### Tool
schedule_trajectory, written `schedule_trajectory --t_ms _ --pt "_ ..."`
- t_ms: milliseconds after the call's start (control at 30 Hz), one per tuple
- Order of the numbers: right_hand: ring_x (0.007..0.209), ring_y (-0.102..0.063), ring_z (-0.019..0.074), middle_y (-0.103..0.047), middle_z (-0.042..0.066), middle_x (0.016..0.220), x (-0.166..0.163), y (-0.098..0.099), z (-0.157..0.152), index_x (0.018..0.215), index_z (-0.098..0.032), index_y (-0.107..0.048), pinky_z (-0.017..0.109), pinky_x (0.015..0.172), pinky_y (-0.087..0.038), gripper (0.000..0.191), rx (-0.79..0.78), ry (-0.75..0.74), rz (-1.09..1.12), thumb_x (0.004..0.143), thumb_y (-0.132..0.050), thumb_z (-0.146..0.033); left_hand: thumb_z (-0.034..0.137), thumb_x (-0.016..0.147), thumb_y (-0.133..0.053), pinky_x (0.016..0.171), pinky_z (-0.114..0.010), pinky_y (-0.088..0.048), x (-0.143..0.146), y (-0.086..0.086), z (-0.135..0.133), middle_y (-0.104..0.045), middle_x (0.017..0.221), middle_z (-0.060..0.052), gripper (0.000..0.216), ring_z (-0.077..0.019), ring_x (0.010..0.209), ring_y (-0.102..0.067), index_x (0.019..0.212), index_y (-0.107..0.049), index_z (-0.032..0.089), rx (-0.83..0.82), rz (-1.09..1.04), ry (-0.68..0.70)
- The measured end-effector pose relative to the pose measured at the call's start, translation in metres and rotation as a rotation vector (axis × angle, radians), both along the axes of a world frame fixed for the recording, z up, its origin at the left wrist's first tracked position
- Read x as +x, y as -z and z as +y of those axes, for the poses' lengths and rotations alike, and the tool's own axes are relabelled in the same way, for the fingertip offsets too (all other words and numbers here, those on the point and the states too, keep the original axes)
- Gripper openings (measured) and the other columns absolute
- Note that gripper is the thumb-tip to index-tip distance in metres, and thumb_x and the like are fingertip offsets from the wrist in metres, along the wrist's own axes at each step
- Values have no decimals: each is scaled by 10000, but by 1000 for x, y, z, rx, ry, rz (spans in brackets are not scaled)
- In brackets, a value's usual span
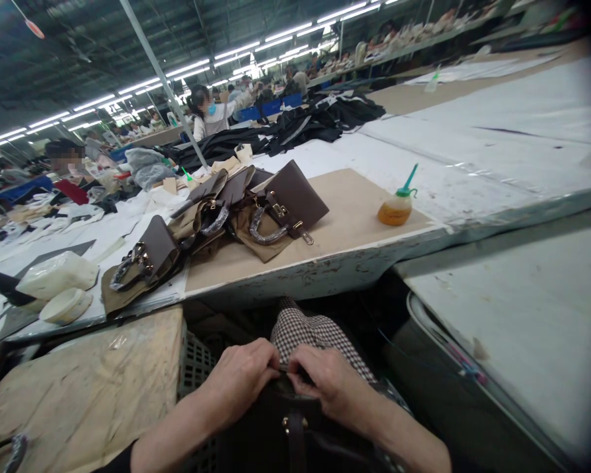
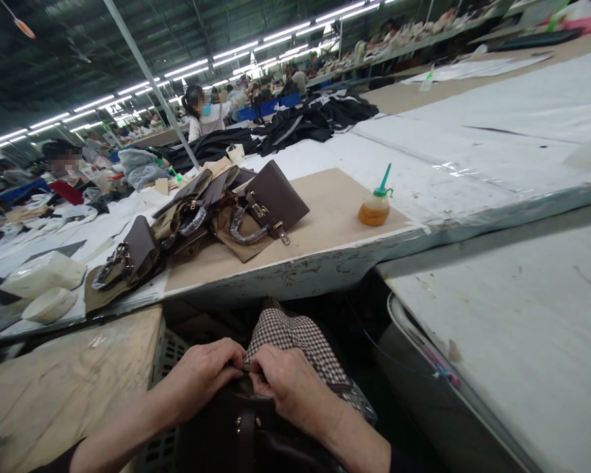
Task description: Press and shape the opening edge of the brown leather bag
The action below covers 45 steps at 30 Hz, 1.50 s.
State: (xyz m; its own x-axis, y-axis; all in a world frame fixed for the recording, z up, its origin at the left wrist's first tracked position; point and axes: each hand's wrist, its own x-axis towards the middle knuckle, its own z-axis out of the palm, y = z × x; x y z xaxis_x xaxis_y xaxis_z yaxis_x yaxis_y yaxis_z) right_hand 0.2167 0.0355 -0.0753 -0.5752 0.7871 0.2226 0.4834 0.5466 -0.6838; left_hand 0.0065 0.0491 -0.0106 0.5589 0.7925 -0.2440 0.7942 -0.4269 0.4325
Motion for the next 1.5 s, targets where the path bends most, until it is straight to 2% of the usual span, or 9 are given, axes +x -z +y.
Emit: schedule_trajectory --t_ms 267,467,633,767,1000,1200,1500 --pt "689 -597 166 -617 16 796 -1 0 -3 882 -171 -596 275 598 -394 109 46 -12 5 865 -548 -75 143 924 -553 807 -252 -487 0 -2 -3 -687 1010 -11 113 -177 916 -664 979 -619 216 10 -8 48" --pt "687 -601 165 -612 17 799 -1 5 -6 891 -167 -586 278 591 -391 91 110 -12 -1 876 -545 -87 131 880 -547 698 -260 -459 6 -11 0 -667 915 -3 101 -182 808 -645 916 -607 203 49 129 128" --pt "718 -631 177 -637 17 818 0 3 -9 901 -171 -595 290 614 -400 73 104 8 -55 904 -558 -108 148 852 -560 650 -254 -421 9 -16 6 -650 878 5 63 -166 756 -616 889 -579 195 17 144 176" --pt "767 -656 197 -667 29 864 4 -5 -10 936 -172 -620 300 643 -420 66 44 16 -99 953 -557 -167 168 862 -558 657 -258 -405 8 -15 8 -648 891 11 63 -164 766 -613 912 -568 205 11 125 182" --pt "844 -652 197 -673 23 942 12 -15 -8 997 -201 -627 289 717 -458 77 -79 10 -59 941 -578 -180 175 864 -553 664 -256 -389 9 -14 9 -632 898 16 72 -159 775 -607 927 -550 210 -15 103 199" --pt "758 -627 182 -642 12 858 7 -8 -8 923 -192 -610 285 651 -422 57 -12 23 -69 895 -594 -145 175 858 -562 641 -253 -371 9 -12 10 -619 881 17 64 -152 747 -584 908 -539 208 -12 86 199" --pt "714 -597 167 -601 -1 787 -6 12 -9 858 -191 -557 282 633 -416 108 68 116 81 837 -566 -85 209 888 -579 633 -251 -375 8 -2 6 -610 857 16 47 -147 735 -577 906 -538 195 8 47 155"
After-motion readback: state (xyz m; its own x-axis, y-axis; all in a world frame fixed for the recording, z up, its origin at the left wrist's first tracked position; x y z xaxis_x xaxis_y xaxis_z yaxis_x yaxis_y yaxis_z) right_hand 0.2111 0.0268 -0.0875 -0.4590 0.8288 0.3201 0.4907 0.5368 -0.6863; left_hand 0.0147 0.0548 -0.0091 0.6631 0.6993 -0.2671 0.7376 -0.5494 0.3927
